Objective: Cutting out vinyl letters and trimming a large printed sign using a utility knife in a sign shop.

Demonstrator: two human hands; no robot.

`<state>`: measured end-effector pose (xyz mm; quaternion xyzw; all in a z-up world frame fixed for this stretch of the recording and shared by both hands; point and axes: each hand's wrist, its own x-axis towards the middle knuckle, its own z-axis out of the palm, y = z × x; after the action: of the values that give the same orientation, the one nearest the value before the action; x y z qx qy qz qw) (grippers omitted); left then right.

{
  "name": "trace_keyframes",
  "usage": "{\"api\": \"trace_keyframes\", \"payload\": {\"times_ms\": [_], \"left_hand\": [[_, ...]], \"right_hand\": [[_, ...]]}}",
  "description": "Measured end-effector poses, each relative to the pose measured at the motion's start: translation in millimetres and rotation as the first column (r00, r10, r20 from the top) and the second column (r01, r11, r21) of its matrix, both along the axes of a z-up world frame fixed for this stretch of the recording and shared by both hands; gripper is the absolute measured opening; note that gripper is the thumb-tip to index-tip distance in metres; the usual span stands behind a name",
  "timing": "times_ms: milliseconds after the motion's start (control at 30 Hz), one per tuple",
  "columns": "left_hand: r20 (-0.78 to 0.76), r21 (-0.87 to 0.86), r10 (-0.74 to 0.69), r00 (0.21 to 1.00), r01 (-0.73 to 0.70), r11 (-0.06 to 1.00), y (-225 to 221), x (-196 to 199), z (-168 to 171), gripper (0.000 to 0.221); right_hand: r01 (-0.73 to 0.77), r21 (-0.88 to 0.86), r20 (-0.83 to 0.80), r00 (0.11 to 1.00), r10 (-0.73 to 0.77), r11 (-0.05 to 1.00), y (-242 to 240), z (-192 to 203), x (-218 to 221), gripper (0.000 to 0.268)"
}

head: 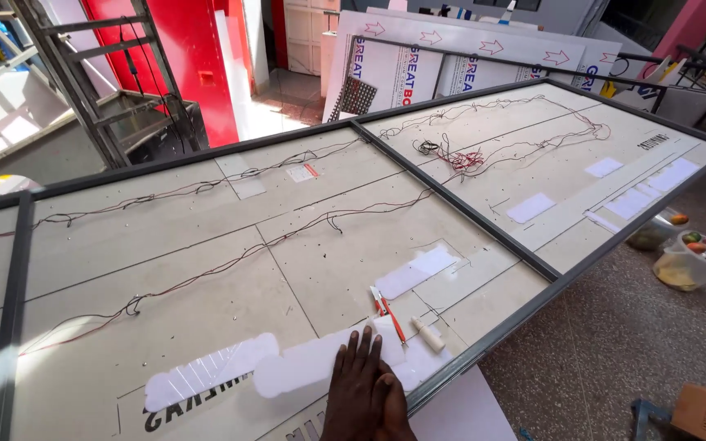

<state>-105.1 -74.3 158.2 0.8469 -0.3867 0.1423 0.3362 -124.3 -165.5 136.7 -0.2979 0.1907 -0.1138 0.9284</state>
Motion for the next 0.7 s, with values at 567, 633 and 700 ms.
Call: {"api": "trace_keyframes", "payload": {"times_ms": [567,633,700], "left_hand": [[-0.459,-0.21,0.323,0.827,-0.455,0.866,122.5,12.4,1.2,0.076],[-0.369,-0.328,0.324,0.871,-0.448,0.832,90.0,-8.4,20.0,0.071],[-0.057,-0.487,0.141,0.988,-0.151,0.86,53.9,-26.3,4.9,0.068]], "right_hand": [[0.402,0.004,0.047,0.914,-0.402,0.915,-94.6,-31.1,-38.3,0.036],[0.375,-0.073,0.064,0.926,-0.371,0.924,-82.2,-66.1,-12.5,0.038],[0.258,0.026,-0.06,0.965,-0.256,0.966,-58.2,-124.1,11.5,0.031]]}}
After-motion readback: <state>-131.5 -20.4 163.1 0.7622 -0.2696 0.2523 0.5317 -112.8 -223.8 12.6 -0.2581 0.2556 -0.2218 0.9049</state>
